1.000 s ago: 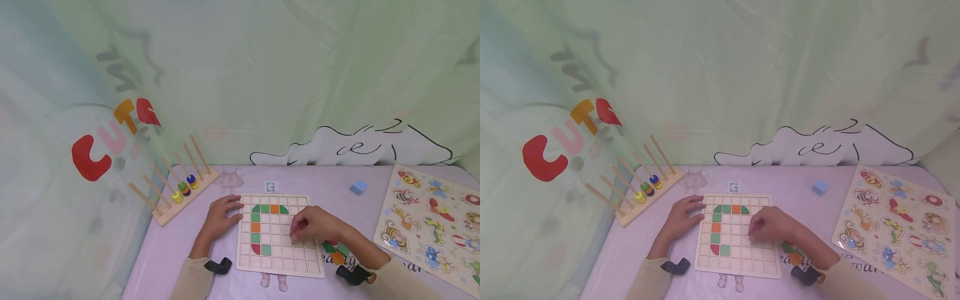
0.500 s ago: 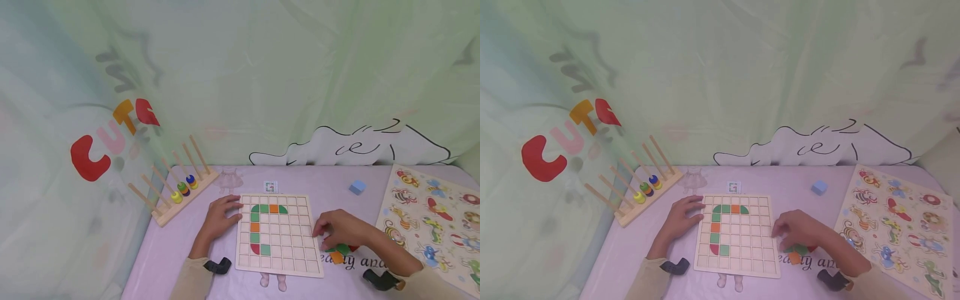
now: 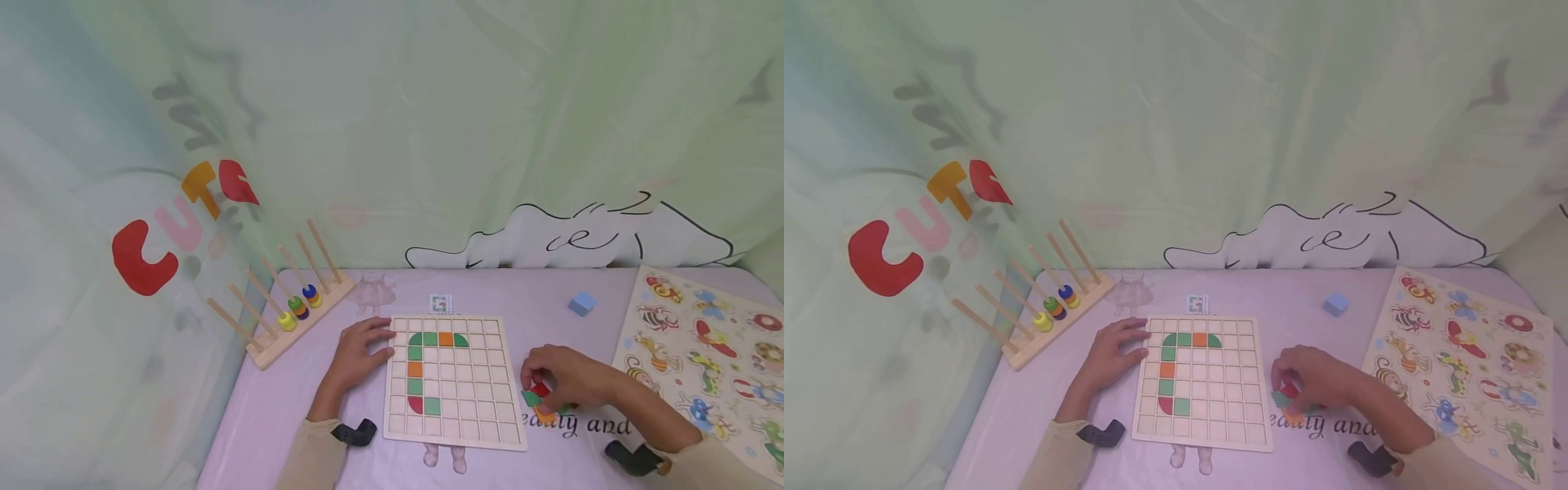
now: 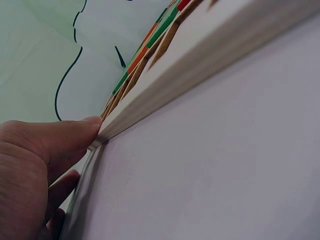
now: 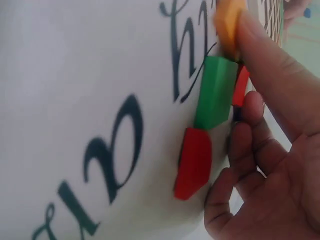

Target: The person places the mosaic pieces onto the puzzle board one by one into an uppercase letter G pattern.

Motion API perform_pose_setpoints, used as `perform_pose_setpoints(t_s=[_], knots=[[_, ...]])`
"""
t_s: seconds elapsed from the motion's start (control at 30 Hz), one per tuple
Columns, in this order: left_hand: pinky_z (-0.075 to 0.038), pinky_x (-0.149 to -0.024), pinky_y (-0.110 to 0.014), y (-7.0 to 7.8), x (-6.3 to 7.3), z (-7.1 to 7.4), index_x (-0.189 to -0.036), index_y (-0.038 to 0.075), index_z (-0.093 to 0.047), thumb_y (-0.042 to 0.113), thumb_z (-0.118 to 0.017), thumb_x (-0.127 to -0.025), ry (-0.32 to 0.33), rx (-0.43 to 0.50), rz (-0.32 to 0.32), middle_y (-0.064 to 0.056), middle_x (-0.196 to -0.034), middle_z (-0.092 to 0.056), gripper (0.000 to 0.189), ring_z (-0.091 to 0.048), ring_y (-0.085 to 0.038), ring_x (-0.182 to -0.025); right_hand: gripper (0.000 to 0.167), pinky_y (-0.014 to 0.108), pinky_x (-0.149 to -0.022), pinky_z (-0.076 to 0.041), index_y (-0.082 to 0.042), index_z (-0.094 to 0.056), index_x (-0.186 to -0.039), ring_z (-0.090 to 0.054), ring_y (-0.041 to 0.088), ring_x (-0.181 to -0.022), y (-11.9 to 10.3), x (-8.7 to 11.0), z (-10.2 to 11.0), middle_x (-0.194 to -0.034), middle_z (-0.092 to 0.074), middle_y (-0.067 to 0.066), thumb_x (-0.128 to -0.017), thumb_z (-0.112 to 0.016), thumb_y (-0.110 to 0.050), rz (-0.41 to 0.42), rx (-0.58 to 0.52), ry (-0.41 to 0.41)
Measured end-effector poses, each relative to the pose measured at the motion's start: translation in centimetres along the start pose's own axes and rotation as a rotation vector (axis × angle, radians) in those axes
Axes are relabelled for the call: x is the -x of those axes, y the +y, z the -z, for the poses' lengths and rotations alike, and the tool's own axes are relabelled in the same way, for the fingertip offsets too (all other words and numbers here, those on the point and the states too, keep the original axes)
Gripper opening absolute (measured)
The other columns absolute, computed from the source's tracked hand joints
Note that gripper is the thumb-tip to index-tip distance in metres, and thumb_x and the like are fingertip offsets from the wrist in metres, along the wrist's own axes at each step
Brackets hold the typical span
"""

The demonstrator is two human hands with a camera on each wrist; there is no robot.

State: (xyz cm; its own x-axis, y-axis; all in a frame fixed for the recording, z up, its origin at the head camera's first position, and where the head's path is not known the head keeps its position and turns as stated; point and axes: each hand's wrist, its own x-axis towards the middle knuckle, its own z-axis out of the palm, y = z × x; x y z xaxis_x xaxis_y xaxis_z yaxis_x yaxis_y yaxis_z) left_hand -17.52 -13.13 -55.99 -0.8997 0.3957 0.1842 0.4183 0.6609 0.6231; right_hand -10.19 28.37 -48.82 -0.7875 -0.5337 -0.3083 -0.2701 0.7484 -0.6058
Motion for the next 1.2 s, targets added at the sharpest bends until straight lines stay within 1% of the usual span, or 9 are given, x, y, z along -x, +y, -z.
perform_pose_setpoints(t_s=[0.13, 0.27, 0.37, 0.53, 0.6, 0.7, 0.83, 0.97, 1.2], knots=[[-0.033, -0.117, -0.055, 0.06, -0.05, 0.04, -0.121, 0.024, -0.076, 0.03, -0.077, -0.09, 0.003, 0.0, -0.006, 0.008, -0.144, -0.062, 0.031, -0.05, -0.02, -0.142, 0.028, 0.022, -0.07, -0.041, -0.032, -0.065, -0.096, -0.05, 0.006, -0.087, 0.08, 0.01, 0.19, -0.09, -0.057, -0.009, -0.079, -0.087, -0.033, -0.036, -0.042, 0.026], [-0.033, -0.118, -0.055, 0.16, -0.11, 0.08, -0.121, 0.023, -0.076, 0.031, -0.076, -0.091, 0.002, 0.0, -0.004, 0.008, -0.144, -0.061, 0.031, -0.05, -0.019, -0.142, 0.023, 0.022, -0.068, -0.039, -0.028, -0.066, -0.095, -0.05, 0.007, -0.084, 0.35, 0.03, 0.42, -0.087, -0.056, -0.007, -0.082, -0.085, -0.03, -0.007, -0.062, 0.057], [-0.033, -0.119, -0.054, 0.23, -0.13, 0.11, -0.121, 0.024, -0.076, 0.031, -0.076, -0.091, -0.002, 0.002, 0.008, 0.008, -0.145, -0.061, 0.031, -0.049, -0.019, -0.143, 0.023, 0.023, -0.066, -0.038, -0.027, -0.066, -0.095, -0.05, 0.007, -0.082, 0.51, -0.05, 0.51, -0.086, -0.056, -0.007, -0.082, -0.084, -0.032, 0.008, -0.059, 0.056], [-0.033, -0.119, -0.054, 0.25, -0.14, 0.06, -0.121, 0.024, -0.076, 0.03, -0.077, -0.091, 0.001, 0.004, 0.01, 0.008, -0.144, -0.061, 0.031, -0.049, -0.019, -0.142, 0.036, 0.023, -0.067, -0.039, -0.028, -0.064, -0.095, -0.05, 0.007, -0.083, 0.67, -0.39, 0.43, -0.088, -0.055, -0.007, -0.073, -0.091, -0.035, -0.053, -0.041, 0.02], [-0.034, -0.118, -0.054, 0.27, -0.14, 0.06, -0.12, 0.023, -0.076, 0.029, -0.077, -0.09, 0.005, 0.006, 0.002, 0.008, -0.144, -0.062, 0.03, -0.05, -0.019, -0.142, 0.038, 0.024, -0.067, -0.04, -0.028, -0.063, -0.096, -0.05, 0.007, -0.083, 0.74, -0.44, 0.45, -0.089, -0.055, -0.007, -0.072, -0.092, -0.034, -0.064, -0.033, 0.013], [-0.034, -0.118, -0.055, 0.36, -0.11, 0.15, -0.12, 0.023, -0.076, 0.029, -0.077, -0.09, 0.003, 0.011, 0.0, 0.007, -0.144, -0.062, 0.03, -0.05, -0.02, -0.142, 0.035, 0.023, -0.067, -0.04, -0.028, -0.064, -0.096, -0.05, 0.008, -0.083, 0.76, -0.25, 0.68, -0.089, -0.055, -0.006, -0.073, -0.091, -0.032, -0.064, -0.038, 0.03], [-0.033, -0.119, -0.054, 0.4, -0.07, 0.2, -0.12, 0.022, -0.076, 0.029, -0.077, -0.09, -0.003, 0.017, 0.001, 0.006, -0.144, -0.062, 0.031, -0.05, -0.02, -0.142, 0.026, 0.022, -0.067, -0.041, -0.027, -0.066, -0.094, -0.049, 0.008, -0.083, 0.85, 0.14, 0.85, -0.088, -0.055, -0.006, -0.079, -0.087, -0.028, -0.065, -0.051, 0.067], [-0.034, -0.118, -0.054, 0.36, 0.02, 0.21, -0.12, 0.022, -0.076, 0.029, -0.077, -0.09, -0.005, 0.008, -0.002, 0.006, -0.144, -0.062, 0.031, -0.05, -0.021, -0.142, 0.02, 0.022, -0.065, -0.04, -0.026, -0.068, -0.092, -0.049, 0.008, -0.082, 0.96, 0.22, 0.75, -0.087, -0.054, -0.005, -0.082, -0.085, -0.026, -0.071, -0.064, 0.084], [-0.033, -0.118, -0.055, 0.34, 0.07, 0.14, -0.12, 0.022, -0.076, 0.029, -0.077, -0.09, 0.001, 0.008, -0.003, 0.006, -0.144, -0.062, 0.03, -0.05, -0.02, -0.142, 0.024, 0.022, -0.063, -0.043, -0.024, -0.066, -0.089, -0.051, 0.012, -0.081, 0.98, -0.12, 0.63, -0.083, -0.055, -0.003, -0.078, -0.088, -0.025, -0.158, -0.07, 0.095]])
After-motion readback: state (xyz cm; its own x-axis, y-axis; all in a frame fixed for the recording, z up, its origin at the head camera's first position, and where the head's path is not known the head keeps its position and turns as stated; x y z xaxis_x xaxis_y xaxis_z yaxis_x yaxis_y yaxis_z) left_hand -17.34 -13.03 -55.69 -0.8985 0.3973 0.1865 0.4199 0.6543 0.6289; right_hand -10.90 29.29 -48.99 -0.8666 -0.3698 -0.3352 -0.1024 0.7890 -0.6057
